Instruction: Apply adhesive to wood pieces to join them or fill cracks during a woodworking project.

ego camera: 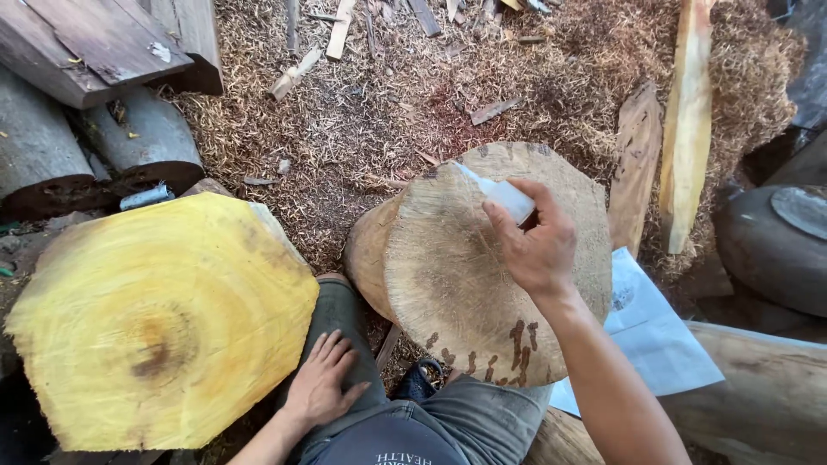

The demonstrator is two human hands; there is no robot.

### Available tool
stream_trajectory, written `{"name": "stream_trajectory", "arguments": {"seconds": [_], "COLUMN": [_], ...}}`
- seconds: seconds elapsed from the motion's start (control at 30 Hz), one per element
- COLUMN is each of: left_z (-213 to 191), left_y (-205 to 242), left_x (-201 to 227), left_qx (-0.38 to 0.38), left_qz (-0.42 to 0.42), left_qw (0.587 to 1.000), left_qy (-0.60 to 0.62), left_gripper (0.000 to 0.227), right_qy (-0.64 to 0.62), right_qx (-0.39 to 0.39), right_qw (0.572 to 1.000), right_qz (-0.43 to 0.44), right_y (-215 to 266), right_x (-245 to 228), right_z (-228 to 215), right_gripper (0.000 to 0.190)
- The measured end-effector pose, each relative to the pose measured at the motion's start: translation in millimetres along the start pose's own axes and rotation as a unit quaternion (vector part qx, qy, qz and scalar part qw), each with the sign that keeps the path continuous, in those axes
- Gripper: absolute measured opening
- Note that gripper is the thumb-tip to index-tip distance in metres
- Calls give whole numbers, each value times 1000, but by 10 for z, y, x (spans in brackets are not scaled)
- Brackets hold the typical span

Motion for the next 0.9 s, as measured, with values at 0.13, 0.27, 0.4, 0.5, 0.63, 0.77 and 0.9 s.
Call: {"name": "stream_trajectory", "arguments": {"seconds": [0.13,0.27,0.4,0.5,0.63,0.77,0.9], "left_z": [98,188,552,751,776,749,725], "left_y": [-353,-716,-855,-933,-1015,-1068,-1072], "left_x": [-3,71,-122,-282,-284,-263,-243], "left_qx": [-236,-248,-211,-152,-176,-177,-190], "left_qz": [-15,-102,-215,-302,-311,-319,-331], "left_qw": [972,963,954,939,931,927,920], "left_qy": [1,-25,5,61,68,85,85], "left_gripper": [71,78,86,98,98,99,97], "right_qy": [-25,-50,-6,-153,-138,-170,-151], "right_qx": [-1,-5,-1,4,-44,-56,-73], "right_qw": [998,998,995,987,989,982,985], "right_qz": [-50,41,-95,-46,-9,-59,-39], "right_y": [9,-23,31,25,34,27,-40], "right_x": [73,89,34,67,164,195,127], "right_z": [11,-5,-31,-15,48,114,143], "right_gripper": [37,36,32,38,30,31,34]}}
Point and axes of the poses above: each hand's wrist, its own y-axis away from the middle knuckle, its own z-axis out of the palm, x = y × z, the point moved 1 cm from there along -y, towards the middle knuckle, and after that the axes turned 8 degrees about -z, right-handed, at the moved point
